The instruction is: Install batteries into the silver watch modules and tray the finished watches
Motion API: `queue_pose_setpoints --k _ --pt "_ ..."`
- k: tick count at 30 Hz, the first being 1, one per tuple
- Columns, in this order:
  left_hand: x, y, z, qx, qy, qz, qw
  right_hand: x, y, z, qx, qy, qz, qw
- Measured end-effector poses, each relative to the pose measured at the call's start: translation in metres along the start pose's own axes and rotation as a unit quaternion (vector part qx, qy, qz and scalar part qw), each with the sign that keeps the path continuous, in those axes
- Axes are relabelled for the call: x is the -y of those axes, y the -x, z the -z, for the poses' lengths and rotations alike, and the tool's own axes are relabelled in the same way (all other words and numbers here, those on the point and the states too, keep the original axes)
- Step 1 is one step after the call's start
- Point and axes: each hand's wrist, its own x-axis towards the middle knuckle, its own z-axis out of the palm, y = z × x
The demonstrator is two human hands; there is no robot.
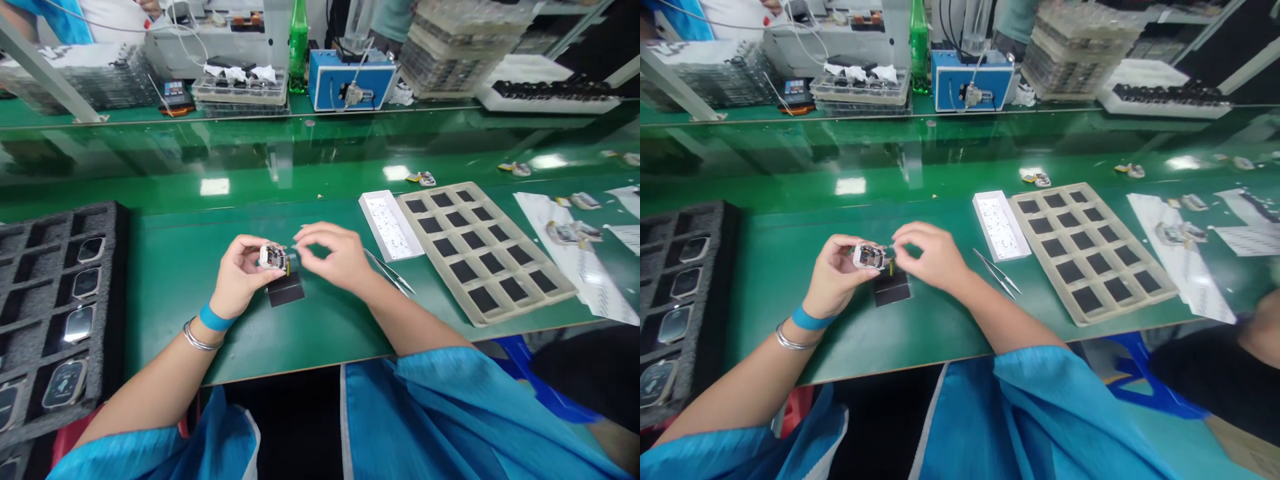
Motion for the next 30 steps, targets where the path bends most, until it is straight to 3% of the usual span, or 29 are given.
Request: queue_pose_setpoints --k 2,3,6,8,10,12,13,15,16,17,19,21,24,26,30 --pt "-0.003 -0.001 0.001 0.005 0.066 0.067 0.996 -0.005 -0.008 0.034 -0.003 0.1 -0.094 0.991" --pt "-0.005 -0.001 0.001 0.008 0.096 0.097 0.991 -0.008 -0.011 0.053 -0.011 0.163 -0.171 0.972" --pt "-0.008 -0.001 0.002 0.024 0.165 0.158 0.973 -0.023 -0.014 0.106 -0.016 0.319 -0.383 0.867" --pt "-0.009 -0.001 0.001 0.032 0.193 0.178 0.964 -0.034 -0.011 0.128 0.01 0.362 -0.448 0.818" --pt "-0.01 0.0 0.001 0.035 0.209 0.187 0.959 -0.042 -0.009 0.133 0.034 0.376 -0.464 0.802" --pt "-0.01 0.0 0.002 0.036 0.219 0.189 0.956 -0.044 -0.01 0.12 0.014 0.358 -0.439 0.824" --pt "-0.01 -0.001 0.002 0.037 0.223 0.189 0.956 -0.042 -0.011 0.106 -0.001 0.315 -0.414 0.854" --pt "-0.011 -0.001 0.004 0.041 0.227 0.188 0.955 -0.031 -0.011 0.07 -0.001 0.129 -0.359 0.924" --pt "-0.011 -0.002 0.004 0.043 0.227 0.188 0.954 -0.024 -0.01 0.049 0.033 -0.009 -0.338 0.94" --pt "-0.011 -0.002 0.005 0.045 0.225 0.189 0.955 -0.016 -0.007 0.029 0.087 -0.148 -0.33 0.928" --pt "-0.011 -0.003 0.007 0.044 0.219 0.188 0.956 -0.002 0.0 -0.004 0.168 -0.34 -0.339 0.861" --pt "-0.011 -0.005 0.008 0.04 0.214 0.182 0.959 0.005 0.006 -0.022 0.196 -0.425 -0.377 0.799" --pt "-0.01 -0.007 0.01 0.035 0.213 0.177 0.96 0.005 0.007 -0.022 0.175 -0.451 -0.432 0.761" --pt "-0.009 -0.008 0.011 0.036 0.215 0.185 0.958 0.002 0.004 -0.013 0.132 -0.444 -0.427 0.777" --pt "-0.006 -0.007 0.011 0.064 0.213 0.233 0.947 0.005 0.0 -0.004 0.015 -0.38 -0.334 0.862"
